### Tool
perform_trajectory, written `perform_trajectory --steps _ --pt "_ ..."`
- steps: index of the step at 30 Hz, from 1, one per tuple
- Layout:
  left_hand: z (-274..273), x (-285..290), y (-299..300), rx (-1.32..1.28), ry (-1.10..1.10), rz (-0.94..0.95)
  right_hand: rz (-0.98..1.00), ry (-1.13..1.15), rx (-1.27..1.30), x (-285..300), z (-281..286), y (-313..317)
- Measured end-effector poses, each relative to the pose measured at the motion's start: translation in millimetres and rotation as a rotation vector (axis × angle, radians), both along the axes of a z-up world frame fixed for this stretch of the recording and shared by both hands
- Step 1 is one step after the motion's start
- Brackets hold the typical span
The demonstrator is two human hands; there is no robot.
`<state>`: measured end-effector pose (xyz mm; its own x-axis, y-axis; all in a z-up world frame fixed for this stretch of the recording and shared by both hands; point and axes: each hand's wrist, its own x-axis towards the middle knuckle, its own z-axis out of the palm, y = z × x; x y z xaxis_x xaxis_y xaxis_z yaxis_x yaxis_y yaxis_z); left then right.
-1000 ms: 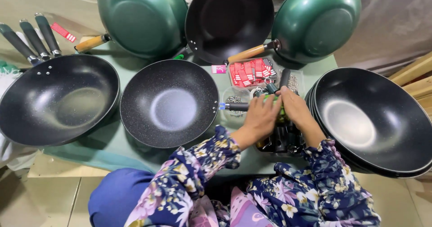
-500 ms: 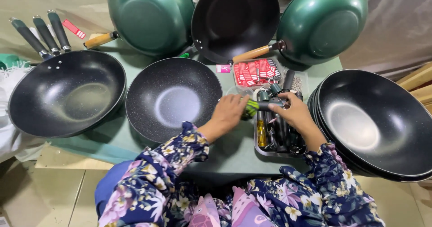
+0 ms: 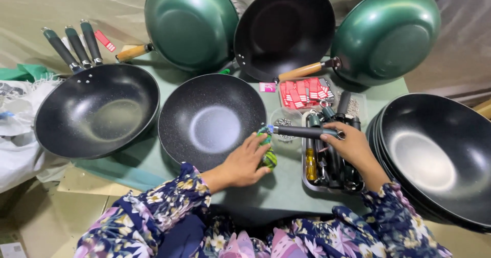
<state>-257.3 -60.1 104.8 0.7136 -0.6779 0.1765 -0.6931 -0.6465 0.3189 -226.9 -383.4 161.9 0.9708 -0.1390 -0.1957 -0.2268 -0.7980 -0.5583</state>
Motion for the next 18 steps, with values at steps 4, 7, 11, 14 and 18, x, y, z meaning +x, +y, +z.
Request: perform_trajectory --steps 4,7,11,14,18 --pt "-45 26 -8 -0.078 -0.068 0.04 0.032 -0.028 -0.04 9 -10 -5" --pt "-59 50 -11 -0.17 -0.068 -0.008 -0.002 -0.035 -0.009 12 -9 -3" --pt "-74 78 -10 -0.346 -0.052 -0.13 -0.014 -0.047 0.002 23 -11 -7" --pt "-85 90 -11 -0.431 -0.033 -0.148 -0.013 -0.033 -0.017 26 -14 -8" --pt "-103 118 -13 -0.51 -0.133 -0.162 -0.013 -0.052 0.01 26 -8 -3"
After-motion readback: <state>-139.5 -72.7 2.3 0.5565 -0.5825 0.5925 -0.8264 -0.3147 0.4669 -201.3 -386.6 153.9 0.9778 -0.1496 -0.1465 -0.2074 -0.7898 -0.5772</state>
